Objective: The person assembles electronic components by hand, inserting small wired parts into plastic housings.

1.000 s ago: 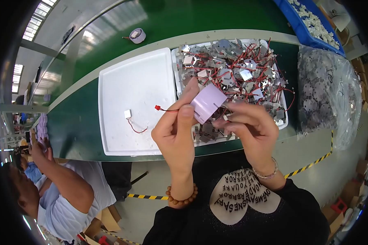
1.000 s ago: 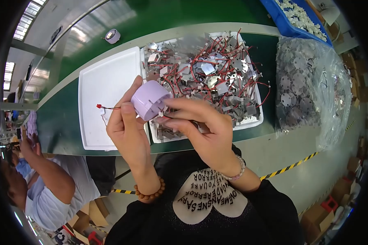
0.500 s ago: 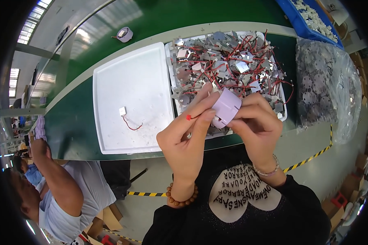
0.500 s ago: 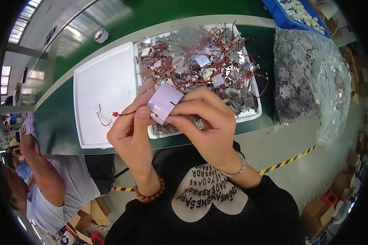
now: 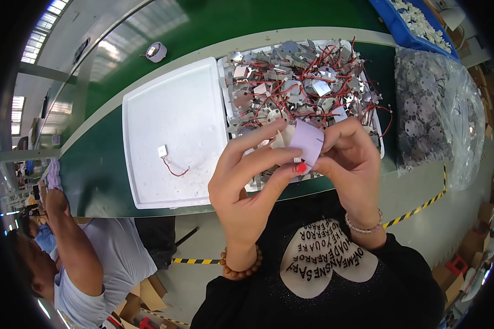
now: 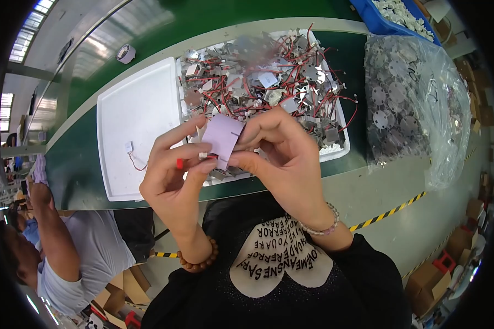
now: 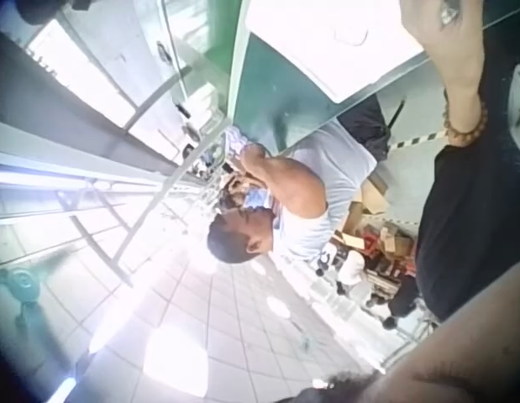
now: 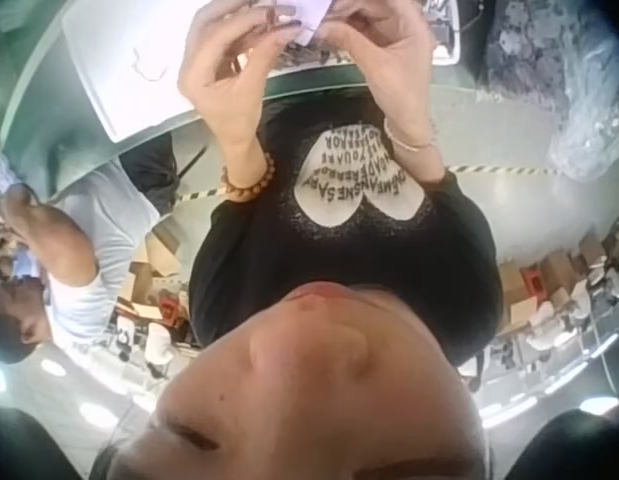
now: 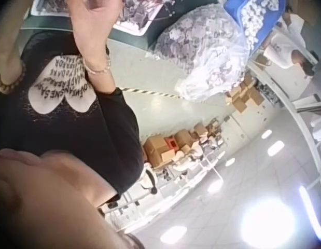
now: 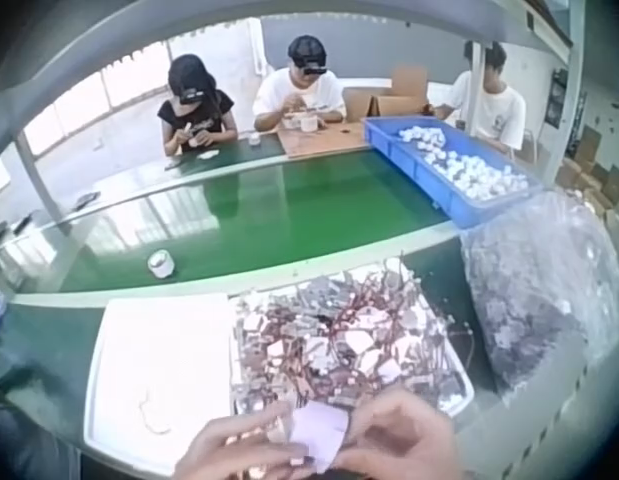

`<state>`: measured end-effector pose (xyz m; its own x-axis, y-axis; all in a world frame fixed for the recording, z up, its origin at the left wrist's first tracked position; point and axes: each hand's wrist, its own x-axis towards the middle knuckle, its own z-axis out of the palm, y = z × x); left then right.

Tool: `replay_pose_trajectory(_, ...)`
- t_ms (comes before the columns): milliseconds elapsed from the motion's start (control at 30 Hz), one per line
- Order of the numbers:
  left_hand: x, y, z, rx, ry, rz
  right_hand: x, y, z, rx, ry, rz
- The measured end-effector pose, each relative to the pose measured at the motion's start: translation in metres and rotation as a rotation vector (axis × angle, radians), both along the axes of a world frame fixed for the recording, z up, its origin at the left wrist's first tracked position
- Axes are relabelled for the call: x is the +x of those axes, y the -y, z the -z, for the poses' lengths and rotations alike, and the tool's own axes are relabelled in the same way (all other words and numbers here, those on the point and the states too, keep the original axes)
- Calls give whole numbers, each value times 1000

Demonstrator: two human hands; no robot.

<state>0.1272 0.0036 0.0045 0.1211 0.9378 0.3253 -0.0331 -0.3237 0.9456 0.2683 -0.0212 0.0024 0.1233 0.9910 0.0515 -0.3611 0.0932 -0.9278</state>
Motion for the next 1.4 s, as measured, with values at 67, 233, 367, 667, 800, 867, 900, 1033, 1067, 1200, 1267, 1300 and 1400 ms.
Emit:
replay_pose_trajectory(67, 0, -3, 3, 5, -22, 32, 0, 1, 4, 20, 55, -4)
replay_pose_trajectory(233, 2, -12, 21, 54, 368, 181, 4, 3, 7, 105, 269, -201)
replay_pose_trajectory(367, 3, -9, 12, -195, 650, 177, -4, 4, 6, 46, 281, -287)
replay_pose_trajectory(667, 10, -10, 2, -390, 968, -25, -16, 10, -2, -183, 29, -262)
replay_pose_trajectory(800, 17, -7, -1, -424, 1012, -167, -20, 9, 16, 245, 512, -1)
replay_pose_trajectory(867, 17, -8, 0, -452, 996, -248, -13, 9, 12, 390, 701, 97)
replay_pose_trajectory(900, 16, -9, 0, -448, 995, -254, -10, 9, 7, 487, 823, 99)
replay_pose_trajectory(1033, 15, -7, 9, -212, 900, -290, -18, 11, 15, 461, 727, 44)
replay_pose_trajectory(1067, 16, -5, 12, -89, 854, -282, -19, 12, 16, 462, 727, 43)
replay_pose_trajectory(1200, 18, -7, 4, 70, 670, -436, -24, 15, 19, 401, 548, 32)
replay_pose_trajectory(1267, 18, -8, 5, 60, 626, -489, -22, 16, 19, 472, 637, 57)
replay_pose_trajectory(1300, 17, -7, 5, -11, 685, -465, -22, 15, 21, 472, 636, 55)
replay_pose_trajectory(1400, 20, -8, 4, -121, 770, -470, -25, 12, 34, 621, 777, 39)
